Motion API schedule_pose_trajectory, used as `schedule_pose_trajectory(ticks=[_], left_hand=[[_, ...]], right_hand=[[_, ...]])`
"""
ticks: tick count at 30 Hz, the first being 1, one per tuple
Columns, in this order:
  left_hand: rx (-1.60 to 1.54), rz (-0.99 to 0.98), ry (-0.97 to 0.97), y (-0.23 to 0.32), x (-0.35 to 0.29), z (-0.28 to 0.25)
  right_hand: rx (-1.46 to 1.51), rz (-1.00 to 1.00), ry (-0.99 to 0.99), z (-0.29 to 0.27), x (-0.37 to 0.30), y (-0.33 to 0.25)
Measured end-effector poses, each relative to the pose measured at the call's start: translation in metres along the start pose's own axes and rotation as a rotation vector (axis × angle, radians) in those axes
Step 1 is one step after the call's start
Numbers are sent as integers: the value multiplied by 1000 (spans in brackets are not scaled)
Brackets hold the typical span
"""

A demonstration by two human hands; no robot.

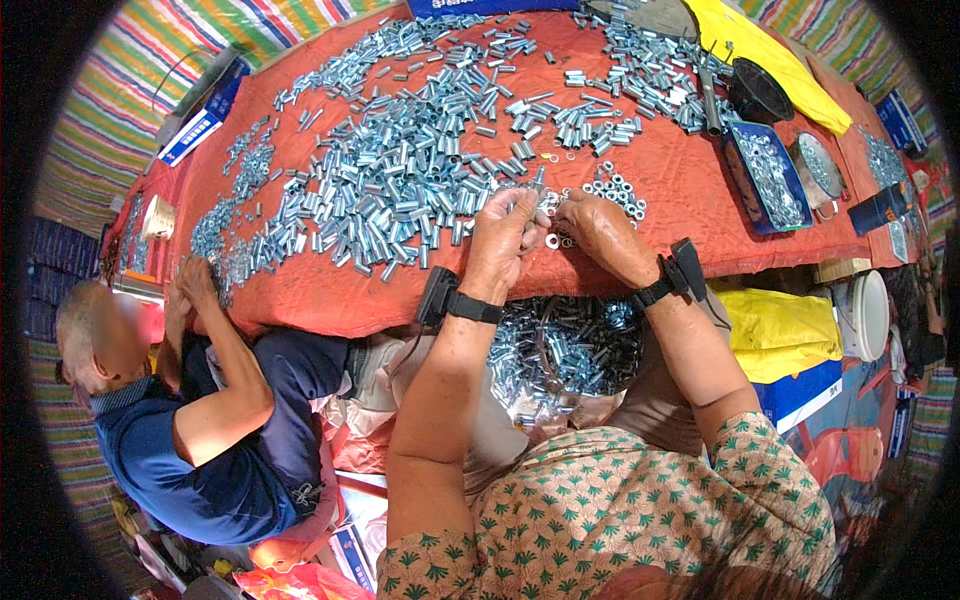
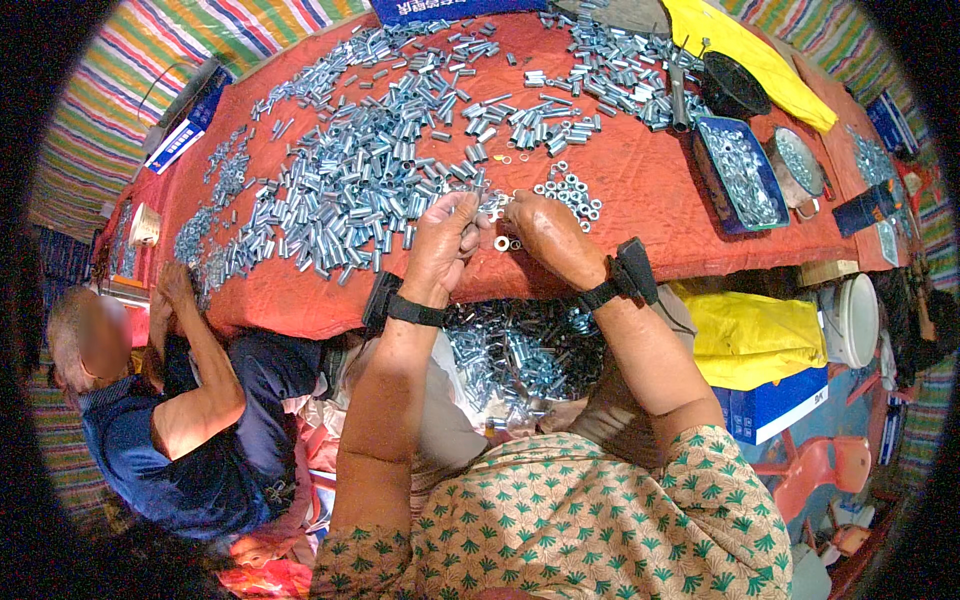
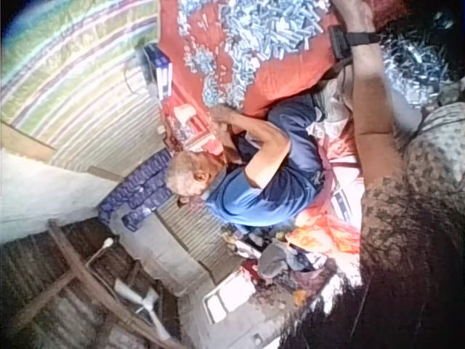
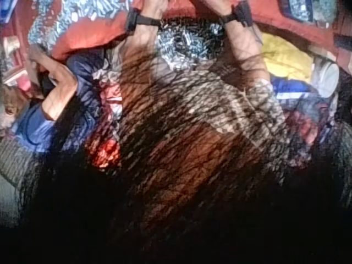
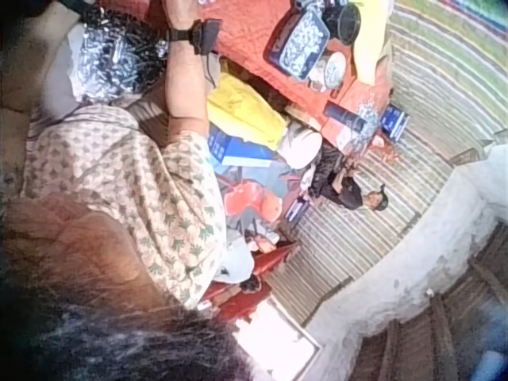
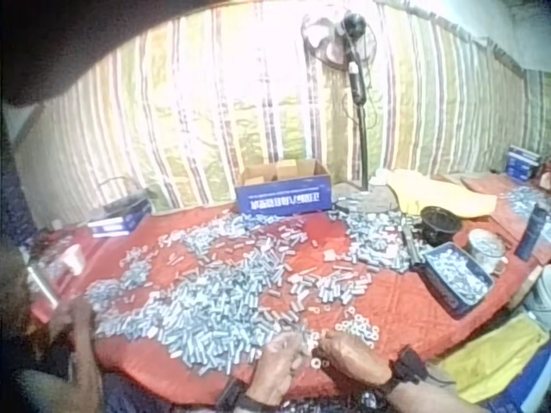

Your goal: Sorting and pairing metal bolts, nuts, and washers on a work table.

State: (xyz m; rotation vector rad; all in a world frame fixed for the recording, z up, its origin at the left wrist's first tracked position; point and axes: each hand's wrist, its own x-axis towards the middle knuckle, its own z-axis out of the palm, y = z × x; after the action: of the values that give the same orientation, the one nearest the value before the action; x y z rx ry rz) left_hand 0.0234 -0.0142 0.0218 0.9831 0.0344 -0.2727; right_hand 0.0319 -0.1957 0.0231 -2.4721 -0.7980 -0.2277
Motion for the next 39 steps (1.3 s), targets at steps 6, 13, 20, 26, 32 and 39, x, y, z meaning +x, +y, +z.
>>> schedule_pose_trajectory(ticks=[6, 13, 20, 26, 32, 39], left_hand=[[73, -112, -26, 2, -4, 5], [120, -187, -114, -9, -3, 17], [-83, -201, -173, -17, 4, 18], [-78, -125, -138, -17, 4, 22], [-75, -76, -114, -14, 4, 19], [-8, -55, -101, -12, 5, 18]], right_hand=[[314, 113, 278, -16, 3, 23], [822, 374, 237, -32, 4, 11], [304, 22, 371, -37, 6, 9], [136, -141, 361, -43, 3, 7], [53, 63, 351, -48, 1, 33], [-238, 27, 198, -17, 13, 36]])
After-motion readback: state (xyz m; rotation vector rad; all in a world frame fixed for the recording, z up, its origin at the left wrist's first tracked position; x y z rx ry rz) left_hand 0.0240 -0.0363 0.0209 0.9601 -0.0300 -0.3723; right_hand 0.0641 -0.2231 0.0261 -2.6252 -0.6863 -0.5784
